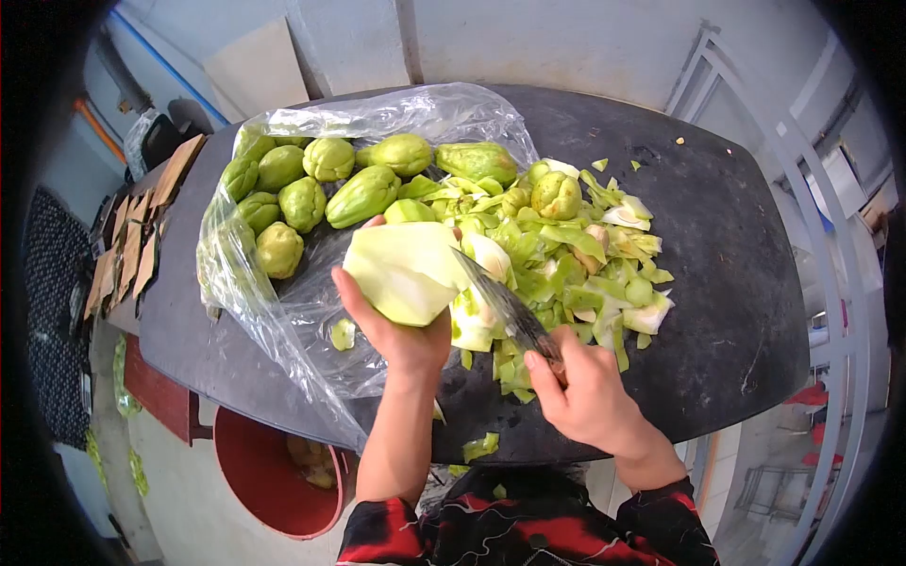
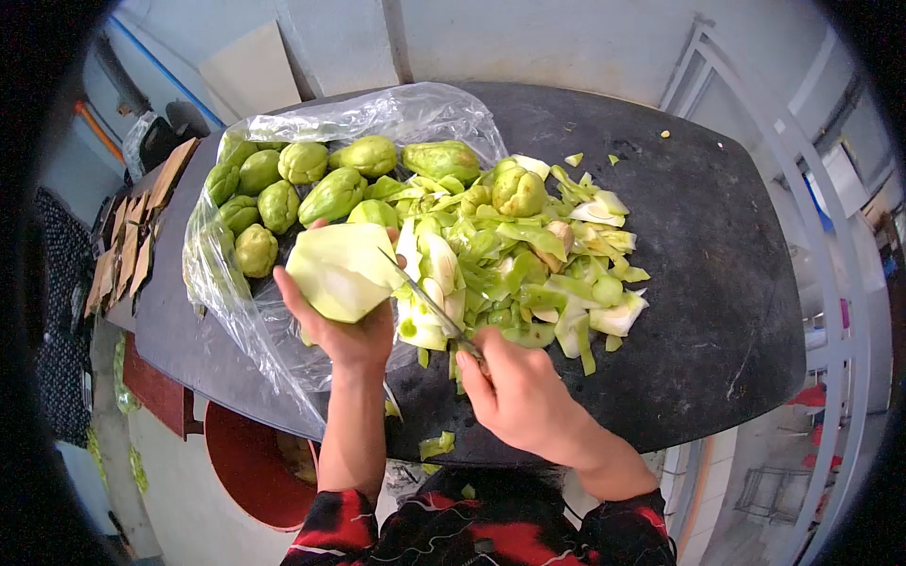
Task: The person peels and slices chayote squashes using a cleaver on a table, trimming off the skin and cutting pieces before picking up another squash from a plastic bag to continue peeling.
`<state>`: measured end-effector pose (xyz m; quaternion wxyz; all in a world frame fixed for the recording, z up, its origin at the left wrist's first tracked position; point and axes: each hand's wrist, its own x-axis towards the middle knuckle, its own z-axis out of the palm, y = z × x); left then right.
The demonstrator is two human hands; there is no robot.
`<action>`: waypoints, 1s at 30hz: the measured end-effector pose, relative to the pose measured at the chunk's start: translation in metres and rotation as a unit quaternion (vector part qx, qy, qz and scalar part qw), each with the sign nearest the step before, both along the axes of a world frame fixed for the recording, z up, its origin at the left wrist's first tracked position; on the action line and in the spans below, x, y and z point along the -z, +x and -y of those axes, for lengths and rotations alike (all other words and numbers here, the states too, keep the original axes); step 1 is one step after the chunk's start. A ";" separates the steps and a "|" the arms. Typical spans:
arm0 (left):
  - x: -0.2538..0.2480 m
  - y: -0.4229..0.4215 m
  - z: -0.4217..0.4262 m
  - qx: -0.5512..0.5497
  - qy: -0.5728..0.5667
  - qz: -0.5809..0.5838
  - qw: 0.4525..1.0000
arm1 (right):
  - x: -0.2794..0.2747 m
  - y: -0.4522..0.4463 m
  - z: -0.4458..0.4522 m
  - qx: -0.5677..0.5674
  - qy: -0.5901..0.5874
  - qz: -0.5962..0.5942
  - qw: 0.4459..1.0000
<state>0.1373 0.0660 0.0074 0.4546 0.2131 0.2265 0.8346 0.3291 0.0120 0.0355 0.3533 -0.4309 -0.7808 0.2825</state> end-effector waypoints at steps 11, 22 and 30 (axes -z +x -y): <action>-0.004 -0.016 0.001 0.271 0.031 0.088 0.958 | 0.008 0.027 -0.017 -0.090 -0.251 -0.144 0.953; -0.001 -0.016 0.003 0.310 0.062 0.010 0.949 | 0.012 0.031 -0.020 -0.118 -0.323 -0.186 0.920; -0.005 -0.014 0.006 0.295 0.003 -0.078 0.952 | 0.015 0.032 -0.022 -0.117 -0.323 -0.203 0.917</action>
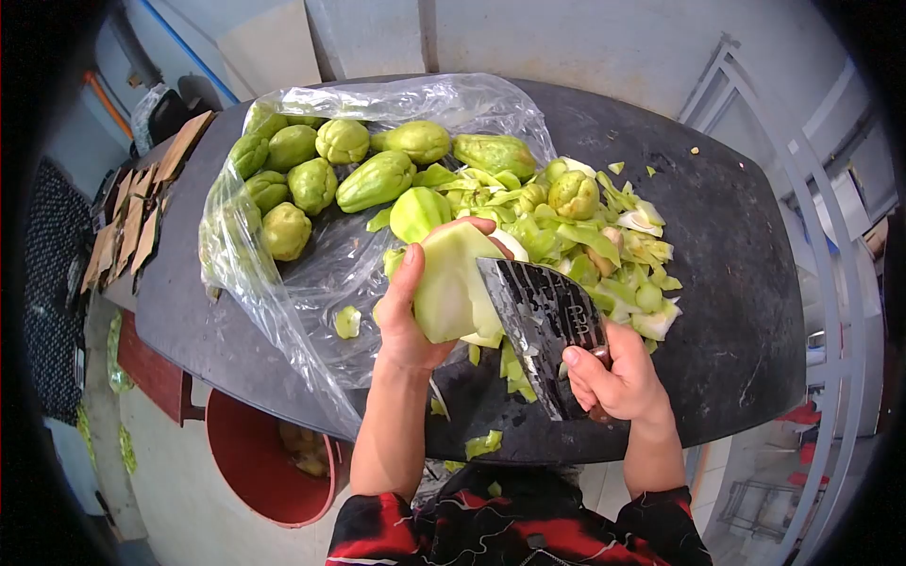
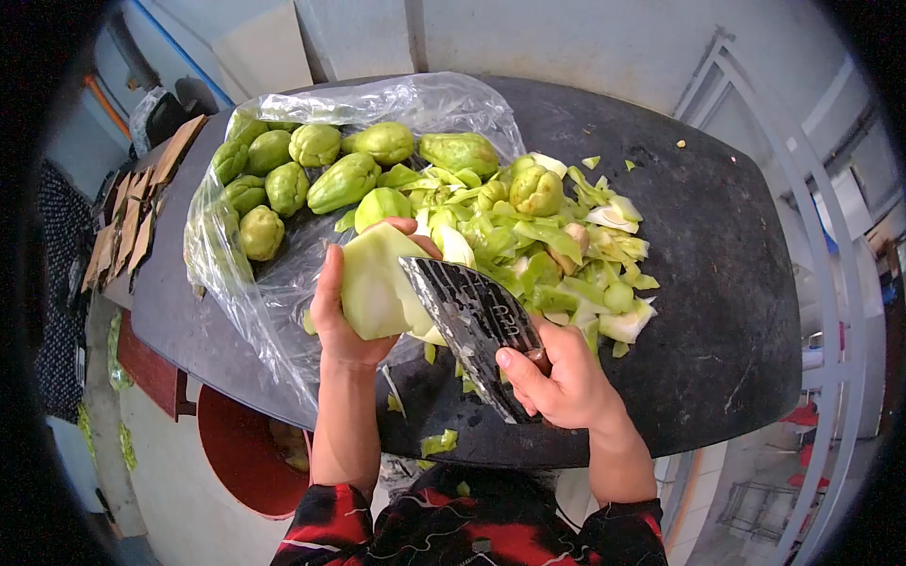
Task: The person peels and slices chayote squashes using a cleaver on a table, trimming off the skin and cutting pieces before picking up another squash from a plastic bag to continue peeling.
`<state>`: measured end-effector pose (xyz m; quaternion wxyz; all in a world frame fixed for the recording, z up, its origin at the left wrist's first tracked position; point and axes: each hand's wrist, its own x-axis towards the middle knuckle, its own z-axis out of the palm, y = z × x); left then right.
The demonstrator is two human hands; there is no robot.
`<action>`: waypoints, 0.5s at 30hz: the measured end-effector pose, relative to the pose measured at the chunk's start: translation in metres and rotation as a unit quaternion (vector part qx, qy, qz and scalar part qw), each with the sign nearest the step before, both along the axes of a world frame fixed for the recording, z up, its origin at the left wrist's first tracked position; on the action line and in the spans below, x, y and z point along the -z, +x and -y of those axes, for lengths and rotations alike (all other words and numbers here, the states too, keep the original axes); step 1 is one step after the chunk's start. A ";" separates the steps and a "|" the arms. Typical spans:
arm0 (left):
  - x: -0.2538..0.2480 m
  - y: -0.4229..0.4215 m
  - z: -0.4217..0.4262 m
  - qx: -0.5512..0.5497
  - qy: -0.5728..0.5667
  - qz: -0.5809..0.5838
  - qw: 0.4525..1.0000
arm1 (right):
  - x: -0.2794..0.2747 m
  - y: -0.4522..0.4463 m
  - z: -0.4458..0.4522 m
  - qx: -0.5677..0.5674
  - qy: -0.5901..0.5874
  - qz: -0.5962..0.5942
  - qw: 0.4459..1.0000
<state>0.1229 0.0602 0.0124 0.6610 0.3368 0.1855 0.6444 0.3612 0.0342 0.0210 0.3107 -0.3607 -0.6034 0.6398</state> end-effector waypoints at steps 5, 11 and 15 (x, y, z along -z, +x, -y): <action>-0.002 -0.004 0.001 0.000 0.002 -0.096 0.995 | -0.004 0.001 0.000 0.005 0.010 0.002 1.000; -0.002 -0.006 0.002 0.012 -0.009 -0.148 0.989 | -0.005 0.005 -0.001 0.003 0.006 0.008 1.000; 0.002 -0.009 0.000 0.013 -0.006 -0.147 0.989 | -0.004 0.008 -0.003 -0.011 0.022 0.050 0.998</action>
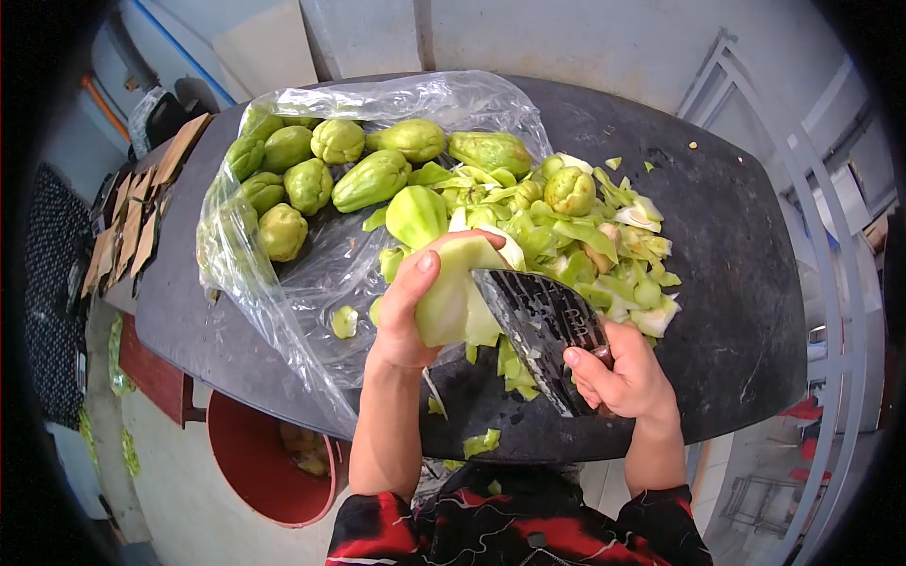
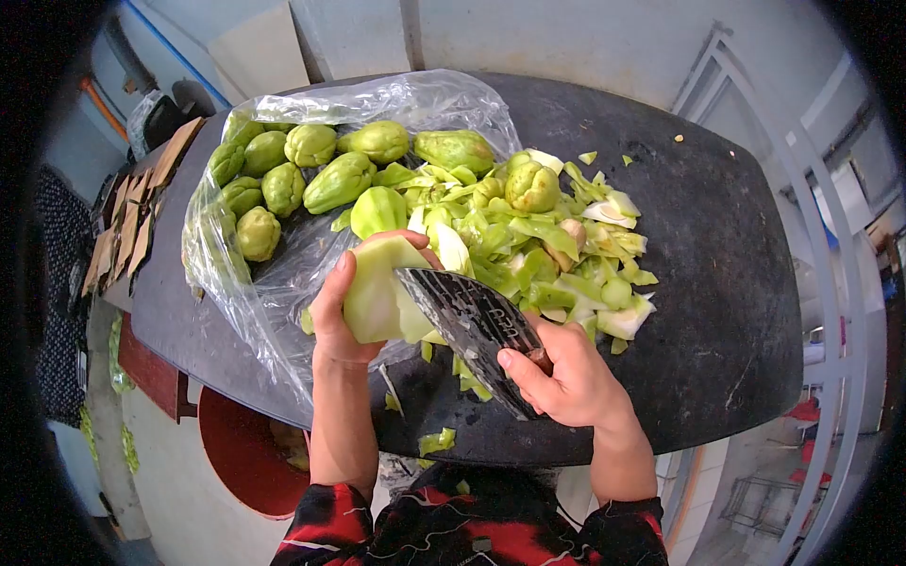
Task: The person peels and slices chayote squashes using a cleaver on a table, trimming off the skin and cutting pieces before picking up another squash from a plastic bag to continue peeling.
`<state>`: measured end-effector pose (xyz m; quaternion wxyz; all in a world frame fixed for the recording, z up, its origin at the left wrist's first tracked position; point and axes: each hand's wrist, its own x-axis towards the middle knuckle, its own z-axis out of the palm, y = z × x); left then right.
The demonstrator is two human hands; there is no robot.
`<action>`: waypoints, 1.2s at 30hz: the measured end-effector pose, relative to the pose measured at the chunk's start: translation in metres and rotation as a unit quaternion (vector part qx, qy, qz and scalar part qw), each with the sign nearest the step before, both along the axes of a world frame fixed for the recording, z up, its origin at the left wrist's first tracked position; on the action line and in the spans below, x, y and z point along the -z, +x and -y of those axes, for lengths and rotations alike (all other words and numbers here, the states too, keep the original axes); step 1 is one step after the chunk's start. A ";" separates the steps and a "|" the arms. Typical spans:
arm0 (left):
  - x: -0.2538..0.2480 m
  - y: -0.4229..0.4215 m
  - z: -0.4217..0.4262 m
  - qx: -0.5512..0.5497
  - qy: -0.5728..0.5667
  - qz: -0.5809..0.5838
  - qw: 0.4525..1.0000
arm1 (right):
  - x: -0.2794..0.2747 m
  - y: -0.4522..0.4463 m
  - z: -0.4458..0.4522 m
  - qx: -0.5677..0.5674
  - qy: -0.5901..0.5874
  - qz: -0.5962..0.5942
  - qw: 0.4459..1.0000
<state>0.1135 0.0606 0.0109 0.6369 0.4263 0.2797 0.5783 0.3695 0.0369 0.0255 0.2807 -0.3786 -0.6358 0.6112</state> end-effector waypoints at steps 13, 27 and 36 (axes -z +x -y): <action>-0.001 0.000 0.000 -0.044 0.004 0.078 0.996 | -0.003 0.001 -0.004 -0.042 0.022 0.051 0.998; 0.002 0.018 0.000 -0.057 0.009 0.235 0.970 | 0.005 -0.013 -0.001 -0.021 -0.043 -0.050 0.998; 0.002 0.034 0.004 -0.119 -0.002 0.134 0.984 | 0.018 -0.011 0.000 0.005 -0.036 -0.081 0.996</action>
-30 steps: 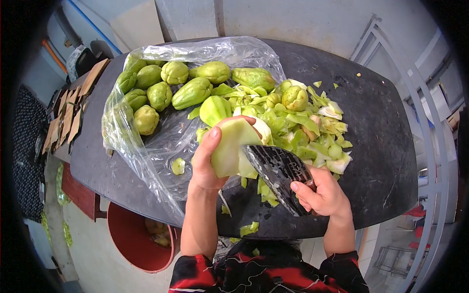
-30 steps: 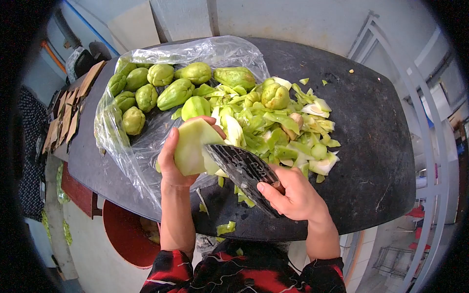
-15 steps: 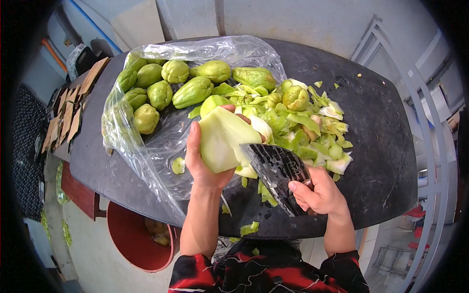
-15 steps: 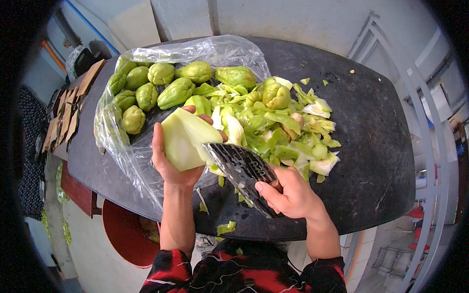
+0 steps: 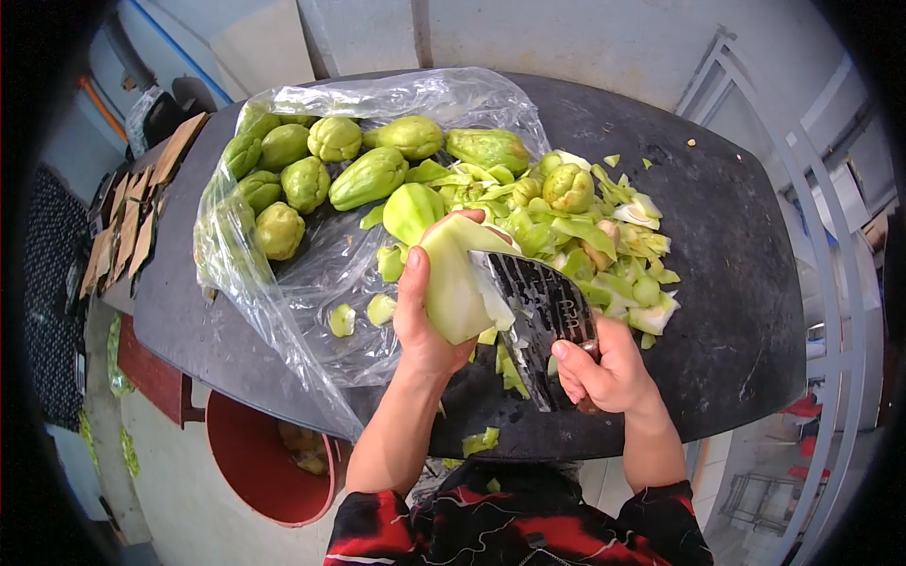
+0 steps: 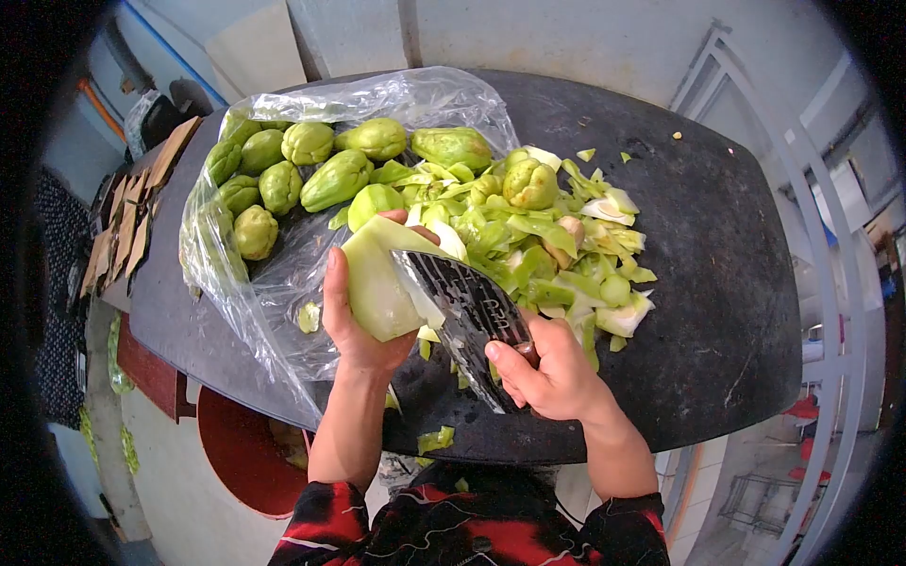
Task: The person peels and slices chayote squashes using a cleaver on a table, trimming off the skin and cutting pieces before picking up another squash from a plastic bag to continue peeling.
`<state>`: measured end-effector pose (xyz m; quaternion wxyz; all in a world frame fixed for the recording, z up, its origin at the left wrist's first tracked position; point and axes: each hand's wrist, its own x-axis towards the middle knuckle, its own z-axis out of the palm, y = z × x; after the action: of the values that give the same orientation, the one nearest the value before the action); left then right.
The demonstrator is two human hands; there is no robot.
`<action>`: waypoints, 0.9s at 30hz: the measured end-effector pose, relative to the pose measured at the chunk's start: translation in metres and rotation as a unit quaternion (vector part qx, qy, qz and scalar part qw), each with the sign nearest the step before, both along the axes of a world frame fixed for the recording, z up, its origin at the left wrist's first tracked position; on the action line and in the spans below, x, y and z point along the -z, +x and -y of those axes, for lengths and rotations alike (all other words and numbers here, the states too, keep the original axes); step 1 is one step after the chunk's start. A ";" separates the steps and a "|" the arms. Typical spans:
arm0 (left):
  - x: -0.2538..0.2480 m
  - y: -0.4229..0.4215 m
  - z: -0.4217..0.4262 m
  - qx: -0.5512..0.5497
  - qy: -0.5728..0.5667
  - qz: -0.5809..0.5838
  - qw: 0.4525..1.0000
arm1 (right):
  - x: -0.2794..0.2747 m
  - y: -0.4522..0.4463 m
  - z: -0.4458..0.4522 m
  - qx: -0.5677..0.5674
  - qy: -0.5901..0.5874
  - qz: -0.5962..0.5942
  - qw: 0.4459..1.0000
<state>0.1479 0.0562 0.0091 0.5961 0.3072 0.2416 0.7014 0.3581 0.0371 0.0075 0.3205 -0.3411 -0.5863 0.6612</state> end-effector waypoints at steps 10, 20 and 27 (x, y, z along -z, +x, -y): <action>0.004 0.003 -0.005 -0.195 0.041 -0.270 0.942 | -0.014 -0.004 0.001 -0.005 0.041 0.045 0.998; 0.003 -0.006 -0.007 -0.040 -0.010 -0.042 0.998 | -0.016 0.005 0.001 0.096 -0.009 -0.074 0.993; 0.011 0.003 -0.004 -0.207 0.086 -0.409 0.884 | -0.014 0.002 0.003 0.065 0.009 -0.030 0.997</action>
<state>0.1512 0.0606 -0.0014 0.2570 0.5600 0.4612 0.6385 0.3603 0.0343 0.0212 0.3836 -0.3551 -0.5591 0.6436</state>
